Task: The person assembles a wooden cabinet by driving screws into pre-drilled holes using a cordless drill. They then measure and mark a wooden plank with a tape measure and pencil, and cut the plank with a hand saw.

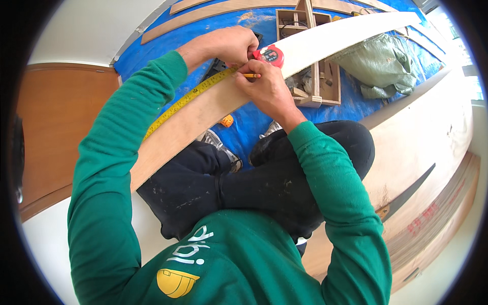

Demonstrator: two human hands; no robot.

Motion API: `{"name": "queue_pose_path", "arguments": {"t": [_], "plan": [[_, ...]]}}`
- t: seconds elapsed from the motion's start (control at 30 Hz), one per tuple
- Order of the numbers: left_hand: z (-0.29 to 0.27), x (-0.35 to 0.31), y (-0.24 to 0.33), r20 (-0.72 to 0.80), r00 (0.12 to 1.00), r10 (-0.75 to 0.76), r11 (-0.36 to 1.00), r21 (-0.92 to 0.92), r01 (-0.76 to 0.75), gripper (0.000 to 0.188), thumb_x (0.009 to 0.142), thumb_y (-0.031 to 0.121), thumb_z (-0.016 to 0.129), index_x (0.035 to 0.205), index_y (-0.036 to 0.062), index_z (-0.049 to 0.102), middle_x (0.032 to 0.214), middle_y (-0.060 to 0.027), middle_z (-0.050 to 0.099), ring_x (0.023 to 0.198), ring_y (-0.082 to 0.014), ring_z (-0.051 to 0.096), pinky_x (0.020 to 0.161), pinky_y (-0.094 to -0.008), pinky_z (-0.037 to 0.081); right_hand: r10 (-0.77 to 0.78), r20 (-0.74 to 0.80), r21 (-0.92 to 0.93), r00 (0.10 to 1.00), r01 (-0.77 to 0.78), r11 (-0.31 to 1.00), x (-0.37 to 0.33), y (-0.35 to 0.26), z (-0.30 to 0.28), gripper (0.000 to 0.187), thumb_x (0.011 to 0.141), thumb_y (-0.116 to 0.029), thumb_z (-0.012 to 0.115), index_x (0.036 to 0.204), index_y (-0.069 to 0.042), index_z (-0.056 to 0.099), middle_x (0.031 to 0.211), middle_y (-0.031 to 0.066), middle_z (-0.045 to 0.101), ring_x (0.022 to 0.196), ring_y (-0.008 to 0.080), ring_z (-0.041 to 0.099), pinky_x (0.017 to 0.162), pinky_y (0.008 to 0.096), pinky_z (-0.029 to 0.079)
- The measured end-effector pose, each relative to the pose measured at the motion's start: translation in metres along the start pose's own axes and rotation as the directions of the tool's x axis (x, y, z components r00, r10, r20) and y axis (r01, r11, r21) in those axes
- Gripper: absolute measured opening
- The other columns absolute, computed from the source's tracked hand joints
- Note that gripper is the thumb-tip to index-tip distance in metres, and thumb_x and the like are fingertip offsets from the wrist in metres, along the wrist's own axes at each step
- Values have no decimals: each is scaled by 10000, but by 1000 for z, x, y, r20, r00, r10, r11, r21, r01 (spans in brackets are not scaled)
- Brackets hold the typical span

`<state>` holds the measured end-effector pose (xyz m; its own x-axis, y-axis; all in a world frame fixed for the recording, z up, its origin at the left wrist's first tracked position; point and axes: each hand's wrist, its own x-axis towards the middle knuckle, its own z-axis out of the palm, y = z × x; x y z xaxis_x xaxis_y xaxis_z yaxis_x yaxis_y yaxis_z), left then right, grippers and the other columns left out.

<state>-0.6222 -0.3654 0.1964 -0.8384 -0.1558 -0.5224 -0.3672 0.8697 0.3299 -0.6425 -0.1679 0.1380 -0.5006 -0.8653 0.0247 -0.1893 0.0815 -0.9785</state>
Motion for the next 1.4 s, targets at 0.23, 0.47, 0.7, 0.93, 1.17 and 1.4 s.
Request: {"name": "queue_pose_path", "arguments": {"t": [0.23, 0.47, 0.7, 0.93, 1.17, 1.4], "plan": [[1, 0, 0, -3, 1000, -16, 1000, -20, 16, 190, 786, 67, 840, 939, 0, 749, 838, -143, 796, 724, -241, 823, 634, -369, 661, -20, 5, -13, 1000, 20, 1000, 2, 5, 1, 295, 1021, -206, 771, 1163, 51, 801, 1028, 182, 824, 967, 227, 795, 908, 378, 625], [1, 0, 1, -4, 1000, -21, 1000, -23, 20, 191, 784, 70, 852, 921, 0, 739, 836, -136, 792, 740, -230, 821, 641, -366, 663, -14, 15, -1, 1000, 14, 1000, 2, 7, 0, 307, 1020, -217, 773, 1171, 49, 798, 1000, 184, 818, 962, 226, 795, 911, 376, 625], [0, 0, 0, 10, 1000, -8, 1000, -25, 8, 185, 779, 56, 847, 918, 3, 737, 829, -127, 787, 727, -219, 814, 632, -358, 658, 6, 13, -20, 1000, -6, 1000, 2, 7, 0, 297, 1018, -214, 768, 1154, 49, 797, 1000, 175, 820, 945, 210, 788, 906, 367, 624], [0, 2, -3, 29, 1000, 10, 999, -47, -9, 185, 774, 44, 839, 919, -2, 733, 812, -122, 774, 709, -217, 803, 612, -356, 646, -30, 1, -14, 1000, 30, 999, 3, 10, 2, 299, 1013, -217, 774, 1150, 48, 802, 1002, 167, 821, 937, 209, 788, 899, 366, 623], [0, 2, -4, 21, 1000, 7, 999, -36, -6, 180, 772, 39, 823, 916, -6, 726, 802, -109, 765, 693, -207, 790, 605, -355, 638, 10, 1, 4, 1000, -10, 1000, 2, 7, 2, 284, 1006, -211, 781, 1128, 45, 799, 989, 175, 821, 935, 209, 791, 893, 366, 622], [0, 3, -6, 31, 999, 24, 999, -27, -24, 189, 784, 60, 830, 933, -11, 738, 817, -109, 768, 705, -203, 788, 599, -354, 637, -10, -7, -2, 1000, 10, 1000, 3, 10, 4, 258, 1003, -196, 770, 1101, 40, 799, 987, 177, 822, 906, 219, 791, 875, 372, 623]]}}
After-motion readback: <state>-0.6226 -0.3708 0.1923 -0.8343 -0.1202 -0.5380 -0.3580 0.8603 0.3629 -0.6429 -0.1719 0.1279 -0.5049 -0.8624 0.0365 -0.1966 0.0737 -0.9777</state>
